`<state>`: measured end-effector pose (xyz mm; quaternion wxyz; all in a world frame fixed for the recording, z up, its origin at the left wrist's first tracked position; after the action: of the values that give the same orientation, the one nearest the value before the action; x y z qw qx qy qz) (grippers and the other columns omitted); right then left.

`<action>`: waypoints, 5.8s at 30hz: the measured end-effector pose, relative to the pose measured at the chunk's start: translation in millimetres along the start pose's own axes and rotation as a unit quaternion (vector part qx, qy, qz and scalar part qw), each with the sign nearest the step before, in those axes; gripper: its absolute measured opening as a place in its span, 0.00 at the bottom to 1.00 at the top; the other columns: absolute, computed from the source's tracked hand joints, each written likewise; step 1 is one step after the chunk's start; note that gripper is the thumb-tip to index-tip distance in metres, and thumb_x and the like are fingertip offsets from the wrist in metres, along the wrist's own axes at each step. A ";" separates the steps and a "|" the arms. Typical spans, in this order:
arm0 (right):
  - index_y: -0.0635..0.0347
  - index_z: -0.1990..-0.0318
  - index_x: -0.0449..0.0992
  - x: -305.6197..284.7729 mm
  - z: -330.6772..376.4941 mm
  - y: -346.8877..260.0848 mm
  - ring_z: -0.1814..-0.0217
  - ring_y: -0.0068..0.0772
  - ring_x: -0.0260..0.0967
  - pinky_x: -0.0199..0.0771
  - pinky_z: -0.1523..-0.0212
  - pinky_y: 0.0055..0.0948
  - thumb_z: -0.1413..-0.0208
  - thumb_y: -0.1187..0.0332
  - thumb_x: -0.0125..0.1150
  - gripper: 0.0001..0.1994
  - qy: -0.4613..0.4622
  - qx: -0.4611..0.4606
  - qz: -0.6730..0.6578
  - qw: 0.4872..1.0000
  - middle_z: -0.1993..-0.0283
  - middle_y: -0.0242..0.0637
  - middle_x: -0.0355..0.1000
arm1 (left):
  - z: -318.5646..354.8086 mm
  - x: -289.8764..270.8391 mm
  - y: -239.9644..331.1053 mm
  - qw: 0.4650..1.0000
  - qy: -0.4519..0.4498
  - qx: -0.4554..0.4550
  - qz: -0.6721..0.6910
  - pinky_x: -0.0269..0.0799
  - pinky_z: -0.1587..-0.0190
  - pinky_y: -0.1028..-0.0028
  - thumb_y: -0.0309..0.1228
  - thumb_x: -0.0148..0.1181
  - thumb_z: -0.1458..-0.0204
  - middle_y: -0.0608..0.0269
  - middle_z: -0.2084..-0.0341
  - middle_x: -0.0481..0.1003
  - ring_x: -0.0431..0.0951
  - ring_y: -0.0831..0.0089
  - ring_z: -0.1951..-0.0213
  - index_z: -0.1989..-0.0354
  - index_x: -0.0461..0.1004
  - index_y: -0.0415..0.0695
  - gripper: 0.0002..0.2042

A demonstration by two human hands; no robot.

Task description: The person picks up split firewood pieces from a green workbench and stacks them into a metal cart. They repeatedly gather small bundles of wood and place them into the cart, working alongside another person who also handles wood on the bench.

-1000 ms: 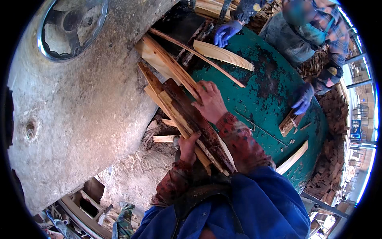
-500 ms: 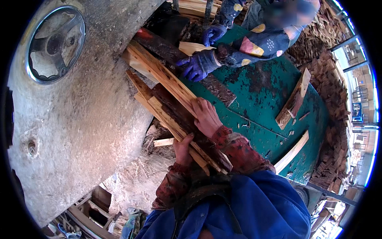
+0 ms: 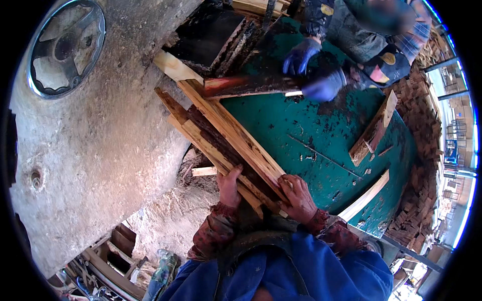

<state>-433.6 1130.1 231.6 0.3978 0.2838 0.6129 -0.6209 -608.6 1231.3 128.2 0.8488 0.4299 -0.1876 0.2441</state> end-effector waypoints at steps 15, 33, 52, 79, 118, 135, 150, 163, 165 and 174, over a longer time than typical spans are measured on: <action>0.58 0.38 0.65 -47.5 -139.2 60.2 0.34 0.60 0.55 0.56 0.35 0.48 0.64 0.62 0.77 0.42 0.096 -0.022 0.127 0.987 0.36 0.51 0.56 | -3.7 -9.8 -16.0 0.999 0.036 0.003 -0.016 0.71 0.50 0.72 0.21 0.64 0.52 0.63 0.57 0.76 0.75 0.72 0.56 0.50 0.72 0.35 0.19; 0.72 0.41 0.66 14.5 -155.8 63.3 0.49 0.56 0.67 0.69 0.47 0.43 0.53 0.44 0.67 0.42 -0.006 0.081 -0.115 0.990 0.51 0.54 0.66 | -6.0 -13.9 -21.8 0.999 0.028 -0.024 -0.006 0.71 0.50 0.70 0.20 0.64 0.52 0.61 0.55 0.76 0.75 0.70 0.55 0.48 0.70 0.35 0.21; 0.70 0.42 0.69 7.8 -139.0 30.8 0.44 0.52 0.65 0.66 0.43 0.40 0.48 0.51 0.66 0.33 -0.004 -0.122 0.044 0.992 0.48 0.51 0.67 | 39.4 9.6 -52.0 0.995 0.012 -0.041 0.090 0.71 0.49 0.69 0.32 0.65 0.46 0.60 0.52 0.74 0.74 0.71 0.53 0.44 0.67 0.38 0.23; 0.60 0.39 0.66 -31.4 -403.0 -15.3 0.41 0.55 0.66 0.71 0.44 0.44 0.53 0.64 0.70 0.32 0.232 -0.084 0.081 0.966 0.41 0.50 0.62 | 29.9 -3.4 -52.2 0.980 -0.019 -0.111 0.167 0.69 0.47 0.73 0.29 0.66 0.46 0.64 0.53 0.75 0.73 0.75 0.52 0.48 0.72 0.37 0.19; 0.56 0.55 0.74 -46.0 -395.2 -20.6 0.53 0.53 0.73 0.73 0.55 0.47 0.55 0.67 0.70 0.18 0.170 -0.084 0.185 0.964 0.55 0.47 0.73 | 28.2 -6.7 -50.9 0.986 -0.009 -0.087 0.142 0.66 0.46 0.75 0.28 0.64 0.45 0.65 0.52 0.74 0.72 0.76 0.51 0.46 0.71 0.37 0.19; 0.61 0.61 0.77 -36.7 -281.9 66.9 0.59 0.53 0.73 0.71 0.58 0.46 0.47 0.63 0.60 0.12 0.059 0.015 0.011 0.998 0.61 0.47 0.74 | 28.9 -4.5 -51.3 0.984 -0.018 -0.090 0.151 0.69 0.48 0.71 0.30 0.63 0.44 0.64 0.52 0.73 0.73 0.73 0.51 0.45 0.70 0.39 0.19; 0.61 0.53 0.75 -29.1 -371.3 14.2 0.46 0.55 0.70 0.66 0.44 0.55 0.41 0.62 0.53 0.15 0.269 -0.121 0.222 0.929 0.51 0.52 0.74 | 28.9 -1.7 -51.1 0.985 -0.040 -0.090 0.142 0.67 0.45 0.71 0.32 0.64 0.45 0.63 0.50 0.72 0.71 0.73 0.49 0.44 0.69 0.38 0.22; 0.60 0.57 0.74 -30.2 -436.0 -28.4 0.52 0.54 0.74 0.73 0.52 0.48 0.47 0.62 0.60 0.14 0.145 -0.051 0.177 0.972 0.58 0.51 0.76 | 28.5 -8.7 -52.5 0.984 -0.036 -0.092 0.150 0.67 0.45 0.71 0.31 0.66 0.46 0.63 0.49 0.73 0.72 0.73 0.49 0.44 0.69 0.38 0.22; 0.60 0.57 0.74 -22.9 -448.7 -36.7 0.52 0.53 0.74 0.73 0.52 0.48 0.47 0.60 0.61 0.15 0.121 -0.052 0.192 0.973 0.58 0.51 0.76 | 28.7 -7.6 -47.5 0.984 -0.035 -0.092 0.149 0.68 0.46 0.72 0.31 0.66 0.46 0.63 0.50 0.73 0.72 0.74 0.50 0.45 0.70 0.37 0.22; 0.58 0.56 0.77 -9.5 -519.8 -69.0 0.51 0.50 0.75 0.74 0.52 0.47 0.46 0.52 0.60 0.19 0.106 -0.027 0.209 0.972 0.57 0.47 0.77 | 26.0 -10.3 -54.7 0.981 -0.036 -0.115 0.151 0.68 0.47 0.74 0.30 0.66 0.46 0.63 0.51 0.74 0.73 0.75 0.51 0.45 0.71 0.37 0.21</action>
<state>-556.9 1639.8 230.9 0.4590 0.4593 0.5951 -0.4735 -588.3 1179.4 102.3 0.8387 0.3048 -0.3070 0.3307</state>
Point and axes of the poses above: each hand's wrist, its own z-axis away from the middle knuckle, its own x-axis out of the palm, y = z × x, the point moved 7 cm from there along -z, towards the middle knuckle
